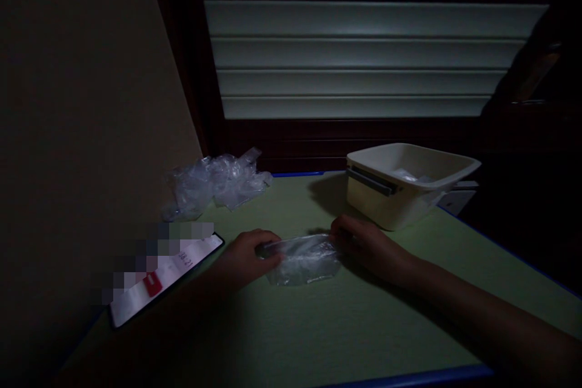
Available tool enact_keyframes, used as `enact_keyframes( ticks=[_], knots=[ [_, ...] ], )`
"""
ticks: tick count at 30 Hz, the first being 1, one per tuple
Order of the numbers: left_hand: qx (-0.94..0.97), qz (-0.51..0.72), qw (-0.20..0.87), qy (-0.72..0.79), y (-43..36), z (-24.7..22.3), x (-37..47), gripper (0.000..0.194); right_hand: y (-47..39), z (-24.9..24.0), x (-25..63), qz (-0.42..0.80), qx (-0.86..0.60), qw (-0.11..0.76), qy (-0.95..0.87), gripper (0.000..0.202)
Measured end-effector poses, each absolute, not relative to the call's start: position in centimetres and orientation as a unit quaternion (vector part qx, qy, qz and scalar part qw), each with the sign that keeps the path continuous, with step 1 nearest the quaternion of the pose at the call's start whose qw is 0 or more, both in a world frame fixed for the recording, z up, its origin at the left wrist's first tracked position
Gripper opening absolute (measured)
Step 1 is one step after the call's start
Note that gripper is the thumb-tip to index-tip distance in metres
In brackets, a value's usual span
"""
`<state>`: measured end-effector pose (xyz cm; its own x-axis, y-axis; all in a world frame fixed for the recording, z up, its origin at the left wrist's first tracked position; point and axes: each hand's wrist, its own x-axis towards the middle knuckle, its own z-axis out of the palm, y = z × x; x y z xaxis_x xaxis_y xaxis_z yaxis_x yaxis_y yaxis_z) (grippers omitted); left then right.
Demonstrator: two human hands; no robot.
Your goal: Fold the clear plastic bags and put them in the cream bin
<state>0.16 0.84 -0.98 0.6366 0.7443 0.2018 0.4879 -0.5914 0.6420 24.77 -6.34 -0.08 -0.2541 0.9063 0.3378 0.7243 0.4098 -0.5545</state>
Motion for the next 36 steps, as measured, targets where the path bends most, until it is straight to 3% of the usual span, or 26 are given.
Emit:
enact_keyframes(
  ticks=[2,5,7,20,28,36],
  knots=[
    [0.863,0.227,0.277,0.357,0.9,-0.8,0.1,0.016,-6.3,-0.2,24.6,0.193,-0.522,0.333,-0.761,0.011],
    [0.863,0.224,0.277,0.359,0.8,-0.6,0.2,0.015,-6.2,-0.6,24.6,0.306,-0.514,0.356,-0.718,0.043],
    [0.862,0.220,0.280,0.360,0.7,-0.5,0.3,0.016,-6.0,-0.9,24.7,0.329,-0.512,0.355,-0.709,0.052],
    [0.875,0.180,0.324,0.313,0.6,0.8,-0.2,0.019,-6.4,-0.3,24.4,0.262,-0.546,0.317,-0.730,0.010],
    [0.914,0.189,0.256,0.251,0.6,0.7,-0.4,0.013,-6.7,-0.1,24.5,0.234,-0.543,0.306,-0.746,0.006],
    [0.946,0.185,0.178,0.195,0.2,1.1,-0.3,0.016,-7.2,0.5,24.3,0.090,-0.512,0.227,-0.823,0.013]
  ],
)
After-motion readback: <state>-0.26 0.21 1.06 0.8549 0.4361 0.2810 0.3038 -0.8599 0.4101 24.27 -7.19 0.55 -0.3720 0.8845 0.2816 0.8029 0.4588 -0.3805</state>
